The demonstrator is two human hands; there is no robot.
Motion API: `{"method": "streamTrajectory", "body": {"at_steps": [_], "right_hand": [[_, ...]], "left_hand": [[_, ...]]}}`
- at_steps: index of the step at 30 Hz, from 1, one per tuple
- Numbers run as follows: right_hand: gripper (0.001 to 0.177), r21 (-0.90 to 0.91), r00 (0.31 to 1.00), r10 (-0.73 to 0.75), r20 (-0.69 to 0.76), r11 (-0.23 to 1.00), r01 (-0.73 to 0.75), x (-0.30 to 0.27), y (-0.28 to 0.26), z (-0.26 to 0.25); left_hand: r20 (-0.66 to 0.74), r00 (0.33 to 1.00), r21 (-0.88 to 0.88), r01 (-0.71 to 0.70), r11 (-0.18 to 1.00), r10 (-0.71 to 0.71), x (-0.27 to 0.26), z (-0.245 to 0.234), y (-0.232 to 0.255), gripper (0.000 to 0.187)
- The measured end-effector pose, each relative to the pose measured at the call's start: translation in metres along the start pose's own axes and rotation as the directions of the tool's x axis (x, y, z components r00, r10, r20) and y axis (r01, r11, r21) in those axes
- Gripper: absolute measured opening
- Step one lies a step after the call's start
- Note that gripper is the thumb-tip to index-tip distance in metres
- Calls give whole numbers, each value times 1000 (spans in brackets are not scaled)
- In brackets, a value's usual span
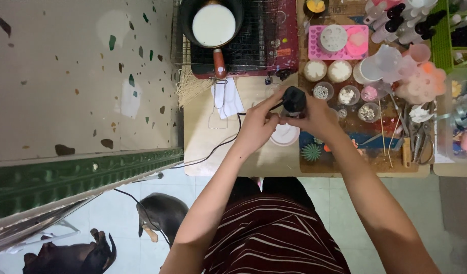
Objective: The person is decorating a decorative candle with small wax pieces using a stick and a heat gun.
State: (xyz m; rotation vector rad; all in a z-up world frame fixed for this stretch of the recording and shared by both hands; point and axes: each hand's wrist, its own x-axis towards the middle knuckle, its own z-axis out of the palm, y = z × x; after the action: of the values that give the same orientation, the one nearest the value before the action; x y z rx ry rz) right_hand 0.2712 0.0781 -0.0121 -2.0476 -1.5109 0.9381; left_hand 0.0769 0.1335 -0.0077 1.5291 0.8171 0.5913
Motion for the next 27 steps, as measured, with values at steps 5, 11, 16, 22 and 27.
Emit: {"method": "streamTrajectory", "body": {"at_steps": [5,11,16,22,27], "right_hand": [[65,5,976,-173,-130,984,175,-11,44,14],[44,87,970,-111,-218,987,133,-52,32,8],[35,125,942,-127,-311,977,173,-64,34,11],[36,86,940,-140,-311,981,174,-63,26,18],[42,119,944,-189,-270,966,228,-60,18,18]], "left_hand": [[76,994,-27,-78,997,80,-10,6,18,71],[178,975,-92,-119,989,134,-30,12,44,78],[188,977,-102,-78,992,96,-38,4,49,74],[176,982,-34,-64,997,68,-42,-3,49,69],[134,989,-35,-52,998,56,-45,-6,42,67]]}}
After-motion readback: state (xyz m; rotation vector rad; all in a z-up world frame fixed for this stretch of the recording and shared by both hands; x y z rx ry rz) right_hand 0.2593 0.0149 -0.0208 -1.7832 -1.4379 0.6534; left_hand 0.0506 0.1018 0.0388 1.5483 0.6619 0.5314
